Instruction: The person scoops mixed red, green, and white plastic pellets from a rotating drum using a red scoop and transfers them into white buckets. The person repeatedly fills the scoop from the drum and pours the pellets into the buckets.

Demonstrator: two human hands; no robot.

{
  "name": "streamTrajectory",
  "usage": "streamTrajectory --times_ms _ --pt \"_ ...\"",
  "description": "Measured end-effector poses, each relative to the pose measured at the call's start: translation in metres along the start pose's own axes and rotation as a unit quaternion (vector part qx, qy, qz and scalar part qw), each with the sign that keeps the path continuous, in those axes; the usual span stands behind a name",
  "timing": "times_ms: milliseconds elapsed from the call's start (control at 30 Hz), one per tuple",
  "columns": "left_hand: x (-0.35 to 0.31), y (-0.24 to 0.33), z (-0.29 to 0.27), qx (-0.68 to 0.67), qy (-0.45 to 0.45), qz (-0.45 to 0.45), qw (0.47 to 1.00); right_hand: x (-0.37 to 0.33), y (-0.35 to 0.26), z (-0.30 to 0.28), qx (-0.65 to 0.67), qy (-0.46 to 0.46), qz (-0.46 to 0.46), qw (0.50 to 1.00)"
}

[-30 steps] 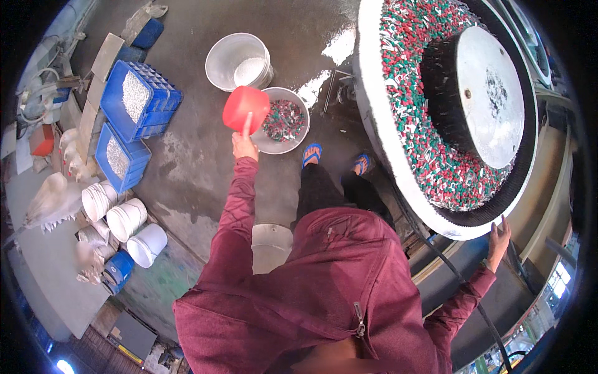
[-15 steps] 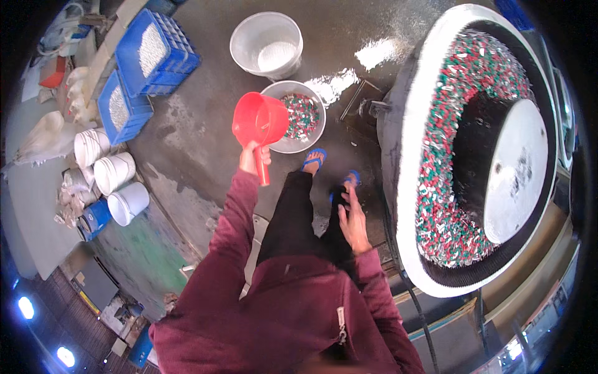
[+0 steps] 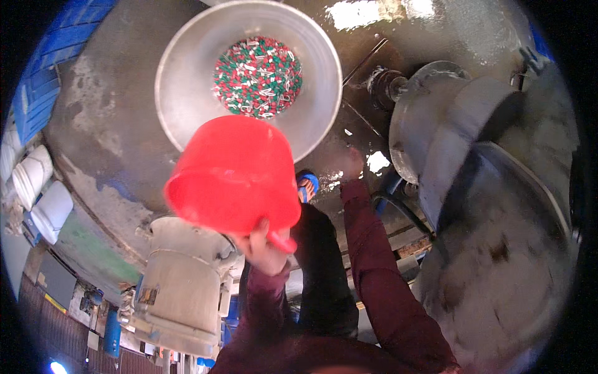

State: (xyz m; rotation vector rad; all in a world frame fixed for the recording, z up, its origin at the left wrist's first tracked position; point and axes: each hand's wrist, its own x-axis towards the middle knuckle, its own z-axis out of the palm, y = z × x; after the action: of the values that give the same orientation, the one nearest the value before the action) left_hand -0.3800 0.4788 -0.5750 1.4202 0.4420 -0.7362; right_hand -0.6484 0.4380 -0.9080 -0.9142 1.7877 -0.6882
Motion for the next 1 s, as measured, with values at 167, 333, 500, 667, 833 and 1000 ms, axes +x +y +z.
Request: streamTrajectory --times_ms 167,333,500,667,833,1000 --pt "0.045 0.004 -0.039 -0.067 -0.099 0.006 0.993 0.092 0.049 0.022 -0.493 -0.044 -0.187 0.849" --pt "0.054 0.045 -0.027 -0.088 -0.248 -0.097 0.960 0.133 0.074 0.016 -0.576 -0.118 -0.274 0.761" --pt "0.035 0.031 -0.020 -0.092 -0.191 -0.107 0.971 0.115 0.062 0.002 -0.414 -0.113 -0.086 0.899" --pt "0.023 0.036 -0.002 0.047 -0.126 0.019 0.991 -0.003 -0.087 0.020 -0.102 0.108 -0.133 0.980" --pt "-0.032 0.111 0.031 0.125 -0.106 0.077 0.983 -0.181 -0.315 0.047 0.126 0.005 -0.181 0.975" --pt "-0.104 0.233 0.068 0.062 -0.163 0.069 0.982 -0.238 -0.444 0.104 -0.121 -0.123 -0.167 0.971"
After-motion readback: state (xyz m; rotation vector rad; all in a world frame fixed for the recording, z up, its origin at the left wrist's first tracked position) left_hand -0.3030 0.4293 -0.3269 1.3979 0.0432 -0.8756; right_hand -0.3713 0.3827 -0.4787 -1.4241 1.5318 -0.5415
